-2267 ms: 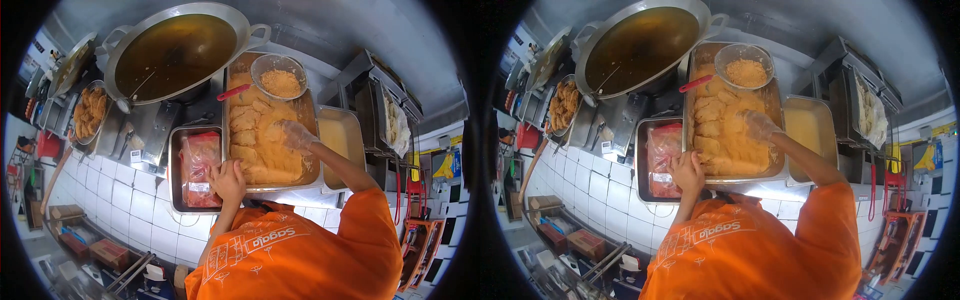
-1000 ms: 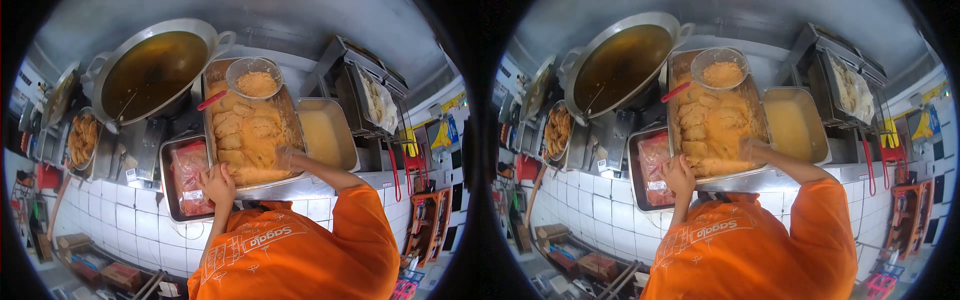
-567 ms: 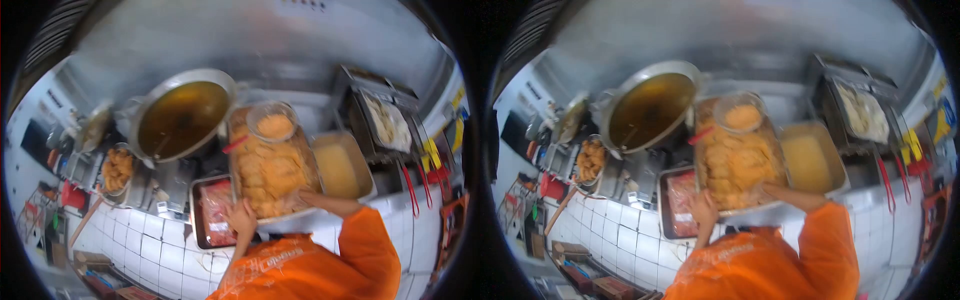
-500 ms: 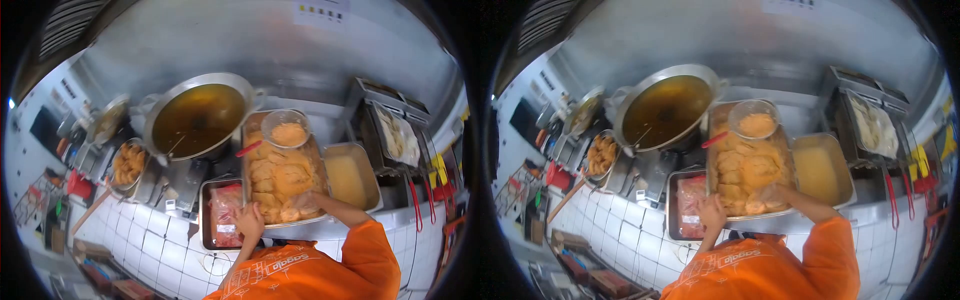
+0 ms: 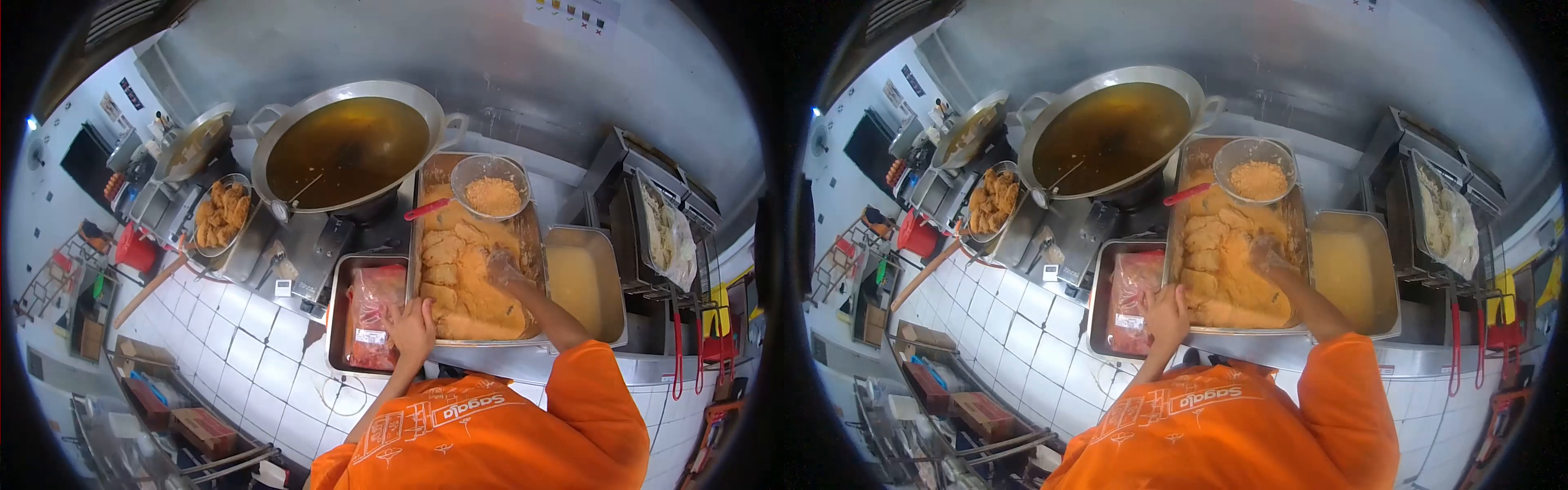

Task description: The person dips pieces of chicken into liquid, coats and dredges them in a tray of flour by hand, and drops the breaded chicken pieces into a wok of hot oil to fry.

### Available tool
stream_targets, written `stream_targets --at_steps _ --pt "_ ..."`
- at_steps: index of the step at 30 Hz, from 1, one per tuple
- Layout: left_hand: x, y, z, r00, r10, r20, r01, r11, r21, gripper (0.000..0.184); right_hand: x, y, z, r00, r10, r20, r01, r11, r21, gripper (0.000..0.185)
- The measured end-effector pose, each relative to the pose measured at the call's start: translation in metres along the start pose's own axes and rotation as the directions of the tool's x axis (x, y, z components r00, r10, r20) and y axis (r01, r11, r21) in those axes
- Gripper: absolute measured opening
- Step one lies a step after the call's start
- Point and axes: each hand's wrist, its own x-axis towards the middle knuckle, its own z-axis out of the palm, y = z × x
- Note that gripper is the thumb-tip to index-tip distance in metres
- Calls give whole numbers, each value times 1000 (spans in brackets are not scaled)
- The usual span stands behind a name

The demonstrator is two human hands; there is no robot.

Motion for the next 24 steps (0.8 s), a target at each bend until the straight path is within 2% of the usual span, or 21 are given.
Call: stream_targets --at_steps 2,3,4,6,7,8,9,10,12,14,16,18,19,21,22,24 --pt "-2 -1 2 1000 -20 18 20 1000 -9 26 9 -14 37 995 -8 -104 -34 917 -397 52" --pt "-3 -2 2 1000 -15 11 15 1000 -6 26 16 -21 59 986 -7 -166 -101 769 -632 54" --pt "-2 -2 2 1000 -6 -1 6 1000 -5 26 18 -23 57 976 -18 -216 -164 591 -790 55" --pt "-2 -1 3 1000 -2 -11 2 1000 -6 26 14 -28 56 979 5 -203 -162 622 -766 59" --pt "-2 0 3 1000 -5 -8 4 1000 -5 27 9 -26 11 992 88 -94 -123 857 -500 61" --pt "-2 0 2 1000 -5 -5 5 1000 -5 27 1 -5 -24 989 140 37 -131 975 -179 64" --pt "-2 -1 2 1000 -12 3 12 1000 -13 28 -8 16 -61 968 189 167 -215 965 153 67" --pt "-1 -1 2 1000 -19 12 19 1000 -23 28 -12 36 -73 945 189 268 -275 901 336 65" --pt "-3 -1 3 1000 -16 18 16 999 -28 29 -8 71 -57 934 32 355 -235 804 547 61" --pt "-3 -3 6 1000 -2 -8 2 1000 -17 30 3 92 -30 917 -96 388 -204 721 662 59" --pt "-2 0 4 1000 -7 -8 7 1000 -20 29 15 93 -16 897 -186 400 -167 696 699 57" --pt "-3 -2 2 1000 -9 -11 9 1000 -24 28 31 78 -19 875 -191 446 -108 819 564 53" --pt "-3 -3 4 1000 -7 -18 7 1000 -30 28 54 60 3 882 -81 463 -259 738 623 53" --pt "-3 -4 5 1000 -6 -24 5 999 -37 27 57 45 5 917 -7 400 -302 643 704 54" --pt "-3 -4 5 1000 -7 -22 6 999 -37 27 38 40 -16 951 -44 306 -205 653 730 55" --pt "-2 -2 2 1000 -3 -25 2 999 -37 27 4 11 -51 981 54 184 -167 710 684 55"
